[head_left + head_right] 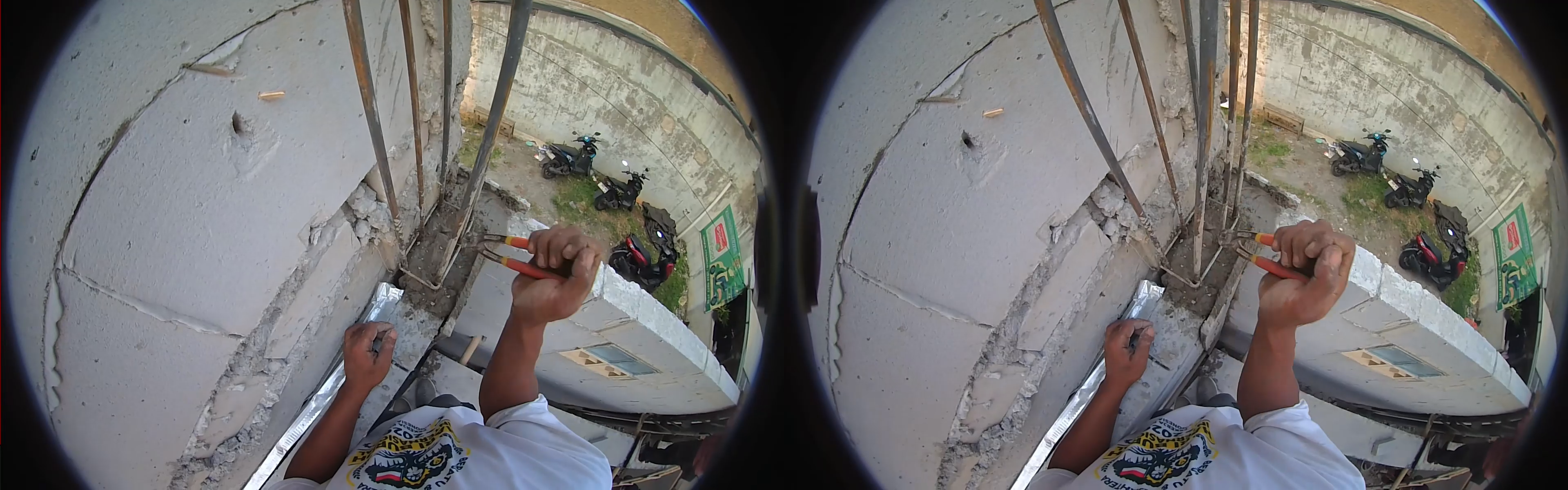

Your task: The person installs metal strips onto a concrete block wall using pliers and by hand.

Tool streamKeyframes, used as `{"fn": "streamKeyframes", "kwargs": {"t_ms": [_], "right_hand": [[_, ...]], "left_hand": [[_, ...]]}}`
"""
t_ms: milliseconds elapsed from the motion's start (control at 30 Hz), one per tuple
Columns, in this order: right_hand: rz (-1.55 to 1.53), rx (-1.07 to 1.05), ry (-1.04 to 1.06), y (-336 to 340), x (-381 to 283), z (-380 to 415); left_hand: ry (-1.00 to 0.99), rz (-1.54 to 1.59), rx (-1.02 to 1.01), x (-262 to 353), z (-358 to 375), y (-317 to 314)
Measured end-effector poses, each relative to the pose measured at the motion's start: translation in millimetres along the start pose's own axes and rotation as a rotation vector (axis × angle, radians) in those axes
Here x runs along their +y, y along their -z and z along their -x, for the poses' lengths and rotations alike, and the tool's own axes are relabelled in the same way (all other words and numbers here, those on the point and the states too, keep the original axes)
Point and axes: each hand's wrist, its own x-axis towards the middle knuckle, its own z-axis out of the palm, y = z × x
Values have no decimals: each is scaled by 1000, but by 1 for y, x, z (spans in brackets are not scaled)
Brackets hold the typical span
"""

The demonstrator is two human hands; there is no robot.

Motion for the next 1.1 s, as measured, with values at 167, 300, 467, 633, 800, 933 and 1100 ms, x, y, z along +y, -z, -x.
{"fn": "streamKeyframes", "kwargs": {"t_ms": [167, 300, 467, 633, 800, 933, 1100], "right_hand": [[-162, -206, 159, -20, -80, 10], [-104, -248, -59, -49, -61, 39], [429, -327, -74, -28, 67, 113], [32, -194, -89, -54, 26, 67], [-14, -161, -126, -51, 46, 84], [149, -232, -121, -51, 31, 88], [-223, -281, 36, -64, 2, 68]], "left_hand": [[-21, -10, -7, -4, -2, -2], [-32, 11, 0, -3, -1, 1], [-45, 3, -24, -2, -2, 4], [13, 83, -27, -5, 3, 4], [-16, 65, -19, -4, -2, 5], [-20, 77, -8, -7, -1, 3], [-40, 68, -27, -9, -2, 4]]}}
